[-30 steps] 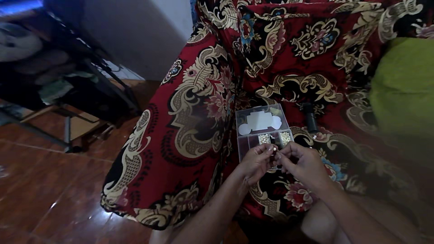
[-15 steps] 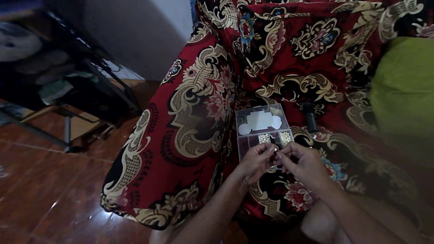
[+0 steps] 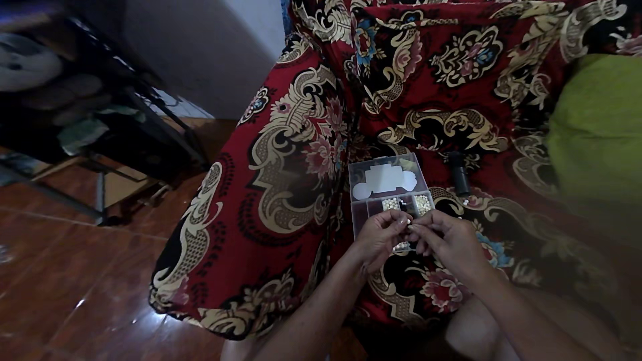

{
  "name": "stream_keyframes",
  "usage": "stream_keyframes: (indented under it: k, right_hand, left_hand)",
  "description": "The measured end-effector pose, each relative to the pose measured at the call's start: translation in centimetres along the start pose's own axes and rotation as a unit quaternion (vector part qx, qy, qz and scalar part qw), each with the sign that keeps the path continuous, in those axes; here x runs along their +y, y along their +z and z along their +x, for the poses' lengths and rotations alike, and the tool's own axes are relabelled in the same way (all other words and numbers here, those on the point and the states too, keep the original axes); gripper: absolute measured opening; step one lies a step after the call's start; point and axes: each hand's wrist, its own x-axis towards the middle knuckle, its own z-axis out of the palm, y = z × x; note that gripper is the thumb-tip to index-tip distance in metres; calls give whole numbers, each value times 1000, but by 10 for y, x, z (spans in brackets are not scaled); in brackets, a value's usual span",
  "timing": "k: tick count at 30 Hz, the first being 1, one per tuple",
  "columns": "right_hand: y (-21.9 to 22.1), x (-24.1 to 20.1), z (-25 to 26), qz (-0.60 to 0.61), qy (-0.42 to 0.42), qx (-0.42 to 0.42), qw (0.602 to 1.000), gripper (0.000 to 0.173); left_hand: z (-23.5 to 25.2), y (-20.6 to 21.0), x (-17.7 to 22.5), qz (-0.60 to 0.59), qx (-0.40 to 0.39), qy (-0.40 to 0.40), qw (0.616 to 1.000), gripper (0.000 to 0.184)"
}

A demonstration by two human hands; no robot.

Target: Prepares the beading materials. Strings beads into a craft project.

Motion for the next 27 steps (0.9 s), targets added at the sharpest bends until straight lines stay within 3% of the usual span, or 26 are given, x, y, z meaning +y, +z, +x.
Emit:
stream_keyframes:
  k: [14, 24, 27]
  right_hand:
    - [-2, -4, 1, 46, 45, -5, 998, 6]
    - [-4, -6, 3, 91, 75, -54, 992, 11]
    - [-12, 1, 6, 9, 43, -95, 994, 13]
  left_hand:
    - [-2, 4, 1, 17, 17, 32, 999, 19]
    - [0, 1, -4, 190, 47, 194, 961, 8]
    - [-2, 3, -1, 209, 65, 212, 952, 9]
